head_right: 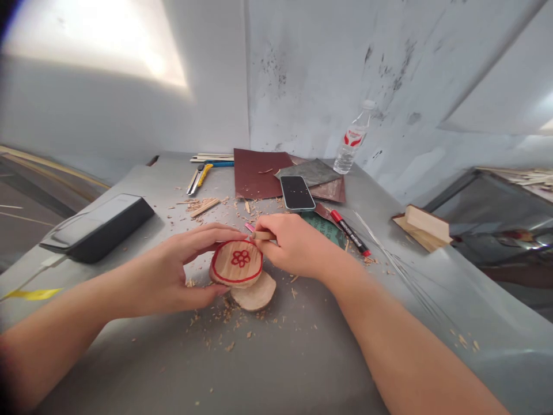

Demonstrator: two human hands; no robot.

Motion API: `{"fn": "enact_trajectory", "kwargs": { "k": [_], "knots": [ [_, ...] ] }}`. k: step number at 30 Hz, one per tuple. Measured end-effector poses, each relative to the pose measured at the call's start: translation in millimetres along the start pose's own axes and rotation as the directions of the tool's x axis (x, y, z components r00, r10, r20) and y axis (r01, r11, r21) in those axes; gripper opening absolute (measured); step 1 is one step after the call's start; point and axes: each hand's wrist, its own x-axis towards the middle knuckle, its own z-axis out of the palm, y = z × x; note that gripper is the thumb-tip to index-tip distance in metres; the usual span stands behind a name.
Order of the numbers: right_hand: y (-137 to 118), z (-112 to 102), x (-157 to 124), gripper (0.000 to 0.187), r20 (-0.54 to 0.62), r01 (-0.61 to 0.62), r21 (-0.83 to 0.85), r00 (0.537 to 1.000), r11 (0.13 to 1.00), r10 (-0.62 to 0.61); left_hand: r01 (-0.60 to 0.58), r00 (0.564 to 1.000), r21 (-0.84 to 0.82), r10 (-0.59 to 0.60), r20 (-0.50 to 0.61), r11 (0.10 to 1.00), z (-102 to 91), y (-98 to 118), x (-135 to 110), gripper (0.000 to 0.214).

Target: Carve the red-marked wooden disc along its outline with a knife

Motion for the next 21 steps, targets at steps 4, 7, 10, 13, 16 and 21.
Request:
{"fn": "enact_trajectory", "kwargs": {
  "k": [4,7,10,13,16,21],
  "knots": [
    [-2,2,0,0.013,0.011,0.025,0.015,1.000,1.000,-0.026,0.006,0.997,-0.160,-0.018,-0.074,0.987,1.9,2,2,0.062],
    [-3,2,0,0.015,0.017,0.033,0.023,0.999,0.999,-0.033,0.014,0.996,-0.298,-0.041,-0.084,0.955,3.7,6,4,0.052],
    [-2,-1,0,0.017,0.017,-0.009,0.002,1.000,1.000,0.009,0.055,0.993,-0.449,-0.094,-0.065,0.892,5.8,8,4,0.050],
    [2,-2,0,0.017,0.003,-0.072,-0.024,0.997,0.997,0.073,0.081,0.991,-0.584,-0.125,-0.035,0.808,8.1,7,4,0.055],
    [6,0,1,0.019,0.008,-0.101,-0.056,0.995,0.993,0.102,0.057,0.995,-0.718,-0.096,-0.013,0.693,9.8,6,5,0.055],
    [10,2,3,0.018,0.051,-0.090,-0.105,0.994,0.990,0.096,0.062,0.989,-0.873,-0.145,-0.010,0.484,7.6,11,9,0.042]
  ]
}}
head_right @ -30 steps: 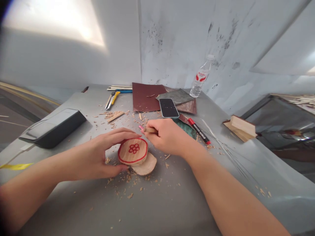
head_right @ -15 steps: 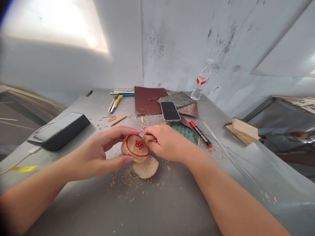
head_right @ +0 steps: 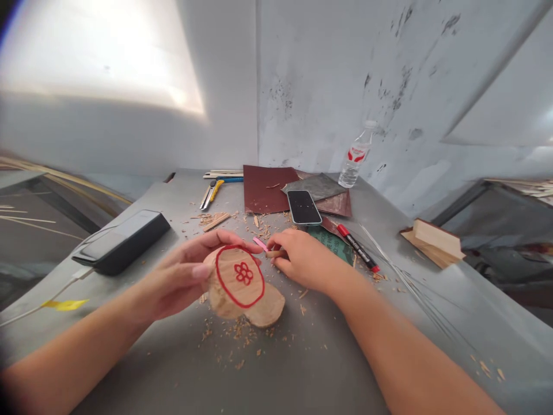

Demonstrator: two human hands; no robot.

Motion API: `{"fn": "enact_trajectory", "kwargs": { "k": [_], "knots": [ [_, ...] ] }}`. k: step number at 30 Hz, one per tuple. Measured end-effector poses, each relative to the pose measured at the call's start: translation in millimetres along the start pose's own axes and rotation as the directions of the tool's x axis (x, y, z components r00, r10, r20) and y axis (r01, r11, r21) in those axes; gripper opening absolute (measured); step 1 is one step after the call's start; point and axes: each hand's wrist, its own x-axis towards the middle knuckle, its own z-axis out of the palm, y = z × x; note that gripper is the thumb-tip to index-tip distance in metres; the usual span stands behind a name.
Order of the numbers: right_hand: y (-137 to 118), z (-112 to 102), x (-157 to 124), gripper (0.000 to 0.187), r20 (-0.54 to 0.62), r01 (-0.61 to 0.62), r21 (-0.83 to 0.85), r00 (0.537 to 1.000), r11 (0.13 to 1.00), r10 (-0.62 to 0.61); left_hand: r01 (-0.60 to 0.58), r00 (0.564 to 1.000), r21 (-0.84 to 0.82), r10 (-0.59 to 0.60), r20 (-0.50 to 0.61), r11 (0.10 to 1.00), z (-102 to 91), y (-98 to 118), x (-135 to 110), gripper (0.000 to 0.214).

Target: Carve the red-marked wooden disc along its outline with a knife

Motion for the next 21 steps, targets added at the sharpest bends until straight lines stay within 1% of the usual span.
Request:
{"fn": "enact_trajectory", "kwargs": {
  "k": [2,4,7,10,12,14,15,16,18,19,20,21],
  "knots": [
    [0,0,0,0.017,-0.007,0.006,0.001,1.000,1.000,-0.006,0.029,0.999,-0.063,-0.032,-0.037,0.998,2.4,3,0,0.041],
    [0,1,1,0.014,-0.039,0.012,0.010,0.999,1.000,-0.012,0.062,0.996,-0.133,-0.070,-0.053,0.989,4.9,4,1,0.046],
    [-4,1,1,0.017,-0.127,0.050,0.052,0.991,0.997,-0.043,0.106,0.993,-0.212,-0.113,-0.022,0.972,8.1,4,4,0.059],
    [-10,1,-1,0.030,-0.219,0.106,0.183,0.974,0.977,-0.064,0.127,0.992,-0.235,-0.128,0.011,0.964,9.6,1,6,0.065],
    [-14,1,-4,0.035,-0.238,0.149,0.291,0.968,0.945,-0.080,0.137,0.990,-0.249,-0.137,0.018,0.959,9.4,-1,6,0.066],
    [-17,1,-7,0.036,-0.225,0.215,0.373,0.965,0.902,-0.137,0.139,0.990,-0.248,-0.144,0.000,0.959,8.8,-3,6,0.065],
    [-19,1,-9,0.040,-0.215,0.253,0.390,0.960,0.886,-0.179,0.141,0.989,-0.241,-0.148,-0.011,0.960,8.5,-4,6,0.065],
    [-21,2,-11,0.050,-0.207,0.286,0.386,0.953,0.877,-0.220,0.145,0.988,-0.234,-0.153,-0.017,0.961,8.2,-4,6,0.065],
    [-26,5,-13,0.076,-0.197,0.329,0.335,0.941,0.883,-0.275,0.153,0.986,-0.222,-0.162,-0.025,0.963,7.8,-5,6,0.065],
    [-28,6,-14,0.087,-0.201,0.334,0.305,0.938,0.892,-0.283,0.153,0.986,-0.216,-0.163,-0.031,0.964,7.8,-6,6,0.065],
    [-30,9,-14,0.094,-0.211,0.332,0.281,0.937,0.901,-0.279,0.150,0.986,-0.208,-0.162,-0.043,0.967,7.7,-6,7,0.066],
    [-32,11,-14,0.097,-0.222,0.325,0.268,0.937,0.907,-0.270,0.143,0.986,-0.196,-0.157,-0.058,0.970,7.8,-6,7,0.065]
  ]
}}
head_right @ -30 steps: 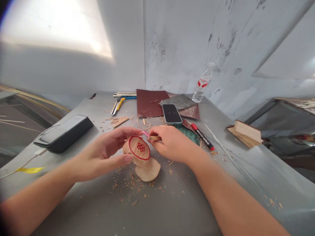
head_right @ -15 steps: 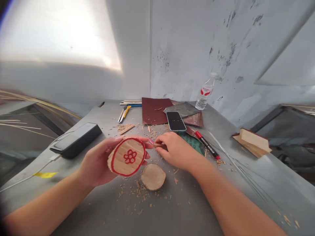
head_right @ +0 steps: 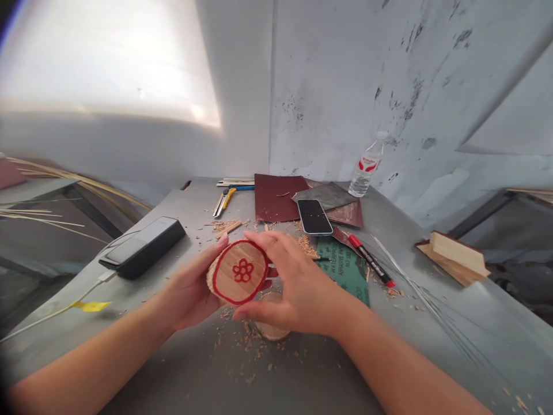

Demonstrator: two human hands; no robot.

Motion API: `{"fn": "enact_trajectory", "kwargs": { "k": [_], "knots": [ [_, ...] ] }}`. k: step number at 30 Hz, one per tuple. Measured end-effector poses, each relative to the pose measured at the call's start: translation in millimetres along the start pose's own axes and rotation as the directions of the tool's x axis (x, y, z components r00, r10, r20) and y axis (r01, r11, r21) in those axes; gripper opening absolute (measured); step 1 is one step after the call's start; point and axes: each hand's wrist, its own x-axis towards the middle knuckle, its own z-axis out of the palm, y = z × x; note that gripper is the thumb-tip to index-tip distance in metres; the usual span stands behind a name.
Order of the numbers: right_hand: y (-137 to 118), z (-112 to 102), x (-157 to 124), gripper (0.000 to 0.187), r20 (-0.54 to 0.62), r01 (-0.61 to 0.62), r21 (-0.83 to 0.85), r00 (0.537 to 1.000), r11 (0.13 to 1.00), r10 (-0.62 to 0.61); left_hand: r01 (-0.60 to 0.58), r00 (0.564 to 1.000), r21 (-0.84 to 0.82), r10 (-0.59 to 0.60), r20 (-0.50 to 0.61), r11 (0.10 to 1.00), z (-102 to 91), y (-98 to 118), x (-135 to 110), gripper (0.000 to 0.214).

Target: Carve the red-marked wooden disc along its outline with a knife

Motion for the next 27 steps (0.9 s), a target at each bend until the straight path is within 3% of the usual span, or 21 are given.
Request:
{"fn": "enact_trajectory", "kwargs": {
  "k": [4,8,11,13,16,19,27],
  "knots": [
    [1,8,1,0.086,-0.054,0.002,-0.032,0.999,0.999,-0.003,-0.043,0.999,0.021,0.043,-0.001,0.999,0.7,-1,1,0.061],
    [4,9,1,0.065,-0.241,-0.021,-0.048,0.971,0.999,0.009,-0.132,0.988,-0.021,0.133,0.077,0.991,1.0,-4,0,0.045],
    [4,6,3,0.066,-0.287,-0.035,0.008,0.957,0.999,0.036,-0.191,0.982,0.057,0.190,0.008,0.980,-1.8,-7,1,0.031],
    [5,3,4,0.057,-0.290,0.008,0.028,0.957,1.000,0.000,-0.226,0.968,0.172,0.241,-0.073,0.959,-5.6,-6,2,0.027],
    [9,-1,6,0.030,-0.316,0.082,-0.015,0.945,0.996,-0.083,-0.314,0.905,0.345,0.389,-0.173,0.884,-11.3,-2,3,0.030],
    [12,-2,6,0.026,-0.354,0.099,-0.046,0.929,0.994,-0.109,-0.377,0.846,0.429,0.494,-0.202,0.821,-12.8,2,2,0.038],
    [15,-4,6,0.023,-0.430,0.080,-0.096,0.896,0.992,-0.114,-0.426,0.852,0.464,0.516,-0.083,0.777,-9.1,5,-3,0.054]
  ]
}}
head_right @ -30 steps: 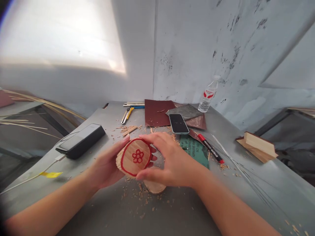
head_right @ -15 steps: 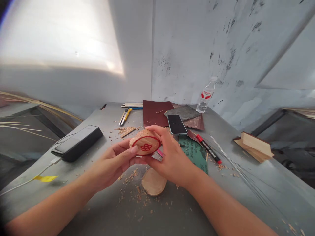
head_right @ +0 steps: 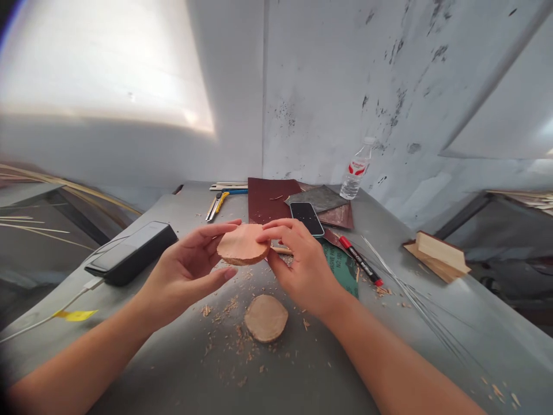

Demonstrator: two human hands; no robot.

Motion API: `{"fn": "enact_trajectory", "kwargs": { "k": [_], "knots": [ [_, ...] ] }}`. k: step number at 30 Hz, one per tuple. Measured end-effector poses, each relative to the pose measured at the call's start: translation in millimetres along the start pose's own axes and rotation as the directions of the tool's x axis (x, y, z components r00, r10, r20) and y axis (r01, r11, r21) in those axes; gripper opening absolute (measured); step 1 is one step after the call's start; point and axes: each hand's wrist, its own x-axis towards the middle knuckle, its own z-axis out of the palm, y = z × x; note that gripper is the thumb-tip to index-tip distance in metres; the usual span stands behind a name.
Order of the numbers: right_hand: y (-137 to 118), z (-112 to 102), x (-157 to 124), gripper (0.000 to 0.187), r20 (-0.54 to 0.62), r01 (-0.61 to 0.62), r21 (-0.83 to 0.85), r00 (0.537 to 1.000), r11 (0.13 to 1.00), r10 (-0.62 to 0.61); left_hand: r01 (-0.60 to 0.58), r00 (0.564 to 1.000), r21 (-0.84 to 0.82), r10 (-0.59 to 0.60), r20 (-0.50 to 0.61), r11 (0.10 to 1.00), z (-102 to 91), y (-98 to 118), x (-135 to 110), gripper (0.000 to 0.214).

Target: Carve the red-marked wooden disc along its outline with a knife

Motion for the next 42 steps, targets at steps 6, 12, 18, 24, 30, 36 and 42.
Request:
{"fn": "enact_trajectory", "kwargs": {
  "k": [6,12,18,24,30,36,42],
  "knots": [
    [-2,2,-1,0.036,0.048,-0.080,0.063,0.996,0.995,0.077,0.014,1.000,0.001,-0.014,-0.028,1.000,0.7,0,0,0.048],
    [-7,-22,7,0.092,0.516,-0.449,0.138,0.793,0.883,0.323,-0.011,0.985,0.111,-0.009,0.174,0.994,-8.0,2,-2,0.047],
    [-6,-40,15,0.072,0.739,-0.500,-0.073,0.554,0.863,0.383,-0.004,0.888,0.357,-0.161,0.432,0.934,-5.4,7,-8,0.056],
    [-3,-40,17,0.051,0.770,-0.464,-0.184,0.480,0.866,0.421,-0.021,0.822,0.613,-0.336,0.461,0.789,-1.3,7,-10,0.073],
    [-1,-42,17,0.046,0.742,-0.433,-0.215,0.510,0.875,0.435,-0.024,0.832,0.638,-0.338,0.439,0.770,-3.2,8,-11,0.077],
    [2,-39,13,0.032,0.700,-0.323,-0.232,0.599,0.918,0.388,-0.012,0.846,0.649,-0.339,0.412,0.761,-5.5,8,-13,0.078],
    [-3,-40,13,0.029,0.555,-0.403,-0.108,0.734,0.909,0.392,0.017,0.871,0.660,-0.335,0.360,0.751,-11.8,3,-13,0.081]
  ]
}}
